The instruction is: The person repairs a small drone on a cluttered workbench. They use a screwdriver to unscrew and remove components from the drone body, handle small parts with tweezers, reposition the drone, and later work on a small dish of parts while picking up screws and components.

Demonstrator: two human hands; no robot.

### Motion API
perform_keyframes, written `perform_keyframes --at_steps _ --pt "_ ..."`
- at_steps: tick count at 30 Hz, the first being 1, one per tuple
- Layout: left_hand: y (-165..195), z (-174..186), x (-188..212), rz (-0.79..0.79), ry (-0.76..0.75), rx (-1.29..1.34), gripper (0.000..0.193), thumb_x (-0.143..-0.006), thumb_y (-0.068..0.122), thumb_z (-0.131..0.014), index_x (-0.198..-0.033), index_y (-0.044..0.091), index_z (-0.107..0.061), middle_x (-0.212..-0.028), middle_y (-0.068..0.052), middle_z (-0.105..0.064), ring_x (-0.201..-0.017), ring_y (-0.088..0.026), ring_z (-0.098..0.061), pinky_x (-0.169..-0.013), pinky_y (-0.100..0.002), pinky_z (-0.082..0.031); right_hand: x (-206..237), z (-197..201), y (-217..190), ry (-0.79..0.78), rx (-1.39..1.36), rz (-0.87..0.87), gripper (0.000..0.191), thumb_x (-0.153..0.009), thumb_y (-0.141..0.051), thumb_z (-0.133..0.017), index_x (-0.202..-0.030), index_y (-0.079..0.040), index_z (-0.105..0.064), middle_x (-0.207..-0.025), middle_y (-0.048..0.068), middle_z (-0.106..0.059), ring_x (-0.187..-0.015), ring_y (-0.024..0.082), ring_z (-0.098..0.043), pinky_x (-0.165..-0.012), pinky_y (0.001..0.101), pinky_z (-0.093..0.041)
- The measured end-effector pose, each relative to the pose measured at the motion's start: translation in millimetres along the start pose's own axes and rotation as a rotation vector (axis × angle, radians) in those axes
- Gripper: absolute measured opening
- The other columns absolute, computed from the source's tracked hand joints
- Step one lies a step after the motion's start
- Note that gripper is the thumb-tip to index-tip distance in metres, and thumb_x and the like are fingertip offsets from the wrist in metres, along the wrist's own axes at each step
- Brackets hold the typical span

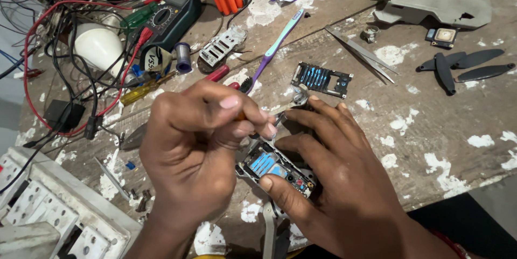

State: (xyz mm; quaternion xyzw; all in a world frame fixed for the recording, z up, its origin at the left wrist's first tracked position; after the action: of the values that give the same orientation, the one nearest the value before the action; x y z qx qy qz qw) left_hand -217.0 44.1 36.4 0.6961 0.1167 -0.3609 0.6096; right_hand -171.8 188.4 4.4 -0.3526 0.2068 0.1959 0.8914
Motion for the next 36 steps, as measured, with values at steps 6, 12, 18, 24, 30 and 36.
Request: perform_keyframes --at_steps 6,12,18,24,30,36 --pt "0.5 -3.3 -1.5 -0.008 -0.025 -0.036 0.026 -0.108 -0.021 -0.045 -0.118 0.003 -0.043 -0.102 -0.019 -0.066 -0.09 -0.017 -0.07 -0.085 -0.03 -0.064 0.1 2.9 0.5 -0.004 -0.017 0.011 0.046 -0.09 -0.038 -0.073 -0.116 0.0 -0.068 -0.138 0.024 -0.057 -0.142 0.048 -0.042 -0.115 0.0575 -0.03" --pt "0.3 -3.9 -7.3 0.043 0.016 -0.043 0.024 -0.104 -0.014 -0.048 -0.116 0.006 -0.042 -0.101 -0.02 -0.068 -0.092 -0.02 -0.074 -0.081 -0.03 -0.064 1.2 3.8 3.2 -0.006 -0.022 -0.003 0.046 -0.091 -0.039 -0.073 -0.116 0.0 -0.068 -0.139 0.024 -0.057 -0.142 0.048 -0.042 -0.116 0.0573 -0.028" --pt "9.9 -14.2 -3.2 -0.038 0.099 -0.111 0.03 -0.102 -0.001 -0.068 -0.118 0.006 -0.044 -0.121 -0.016 -0.058 -0.115 -0.02 -0.064 -0.095 -0.033 -0.066 9.9 8.0 5.3 0.0 -0.026 -0.035 0.047 -0.091 -0.042 -0.072 -0.116 -0.001 -0.069 -0.141 0.022 -0.057 -0.143 0.048 -0.041 -0.118 0.0569 -0.027" --pt "4.8 0.9 7.6 -0.001 0.221 -0.122 0.034 -0.102 -0.011 -0.075 -0.114 0.004 -0.047 -0.104 -0.012 -0.058 -0.094 -0.017 -0.067 -0.081 -0.028 -0.063 10.7 10.2 11.7 -0.013 -0.015 -0.032 0.049 -0.093 -0.046 -0.071 -0.116 -0.003 -0.07 -0.14 0.022 -0.058 -0.144 0.047 -0.04 -0.119 0.0586 -0.022" --pt "-2.6 5.2 8.8 0.007 0.196 -0.122 0.029 -0.103 -0.013 -0.069 -0.114 0.002 -0.048 -0.101 -0.015 -0.062 -0.09 -0.019 -0.073 -0.084 -0.032 -0.067 5.5 6.3 10.6 -0.009 -0.016 -0.032 0.05 -0.093 -0.046 -0.07 -0.116 -0.002 -0.07 -0.139 0.023 -0.058 -0.144 0.047 -0.041 -0.119 0.059 -0.024" --pt "-4.3 2.7 2.1 0.003 0.161 -0.082 0.026 -0.103 -0.015 -0.06 -0.115 0.002 -0.046 -0.102 -0.018 -0.066 -0.087 -0.02 -0.073 -0.08 -0.034 -0.069 3.2 3.9 11.4 -0.011 -0.01 -0.015 0.051 -0.095 -0.045 -0.07 -0.115 0.001 -0.069 -0.138 0.026 -0.059 -0.144 0.049 -0.041 -0.117 0.0617 -0.025"
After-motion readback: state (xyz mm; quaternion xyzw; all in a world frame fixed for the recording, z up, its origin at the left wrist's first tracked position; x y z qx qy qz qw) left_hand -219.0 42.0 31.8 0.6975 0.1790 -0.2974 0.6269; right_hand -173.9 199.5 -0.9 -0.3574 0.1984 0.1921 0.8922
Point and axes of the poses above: each hand's wrist, its own x-axis away from the middle knuckle, its own z-axis out of the back of the hand, y = z × x, the point moved 8 cm from there along -x, towards the middle knuckle
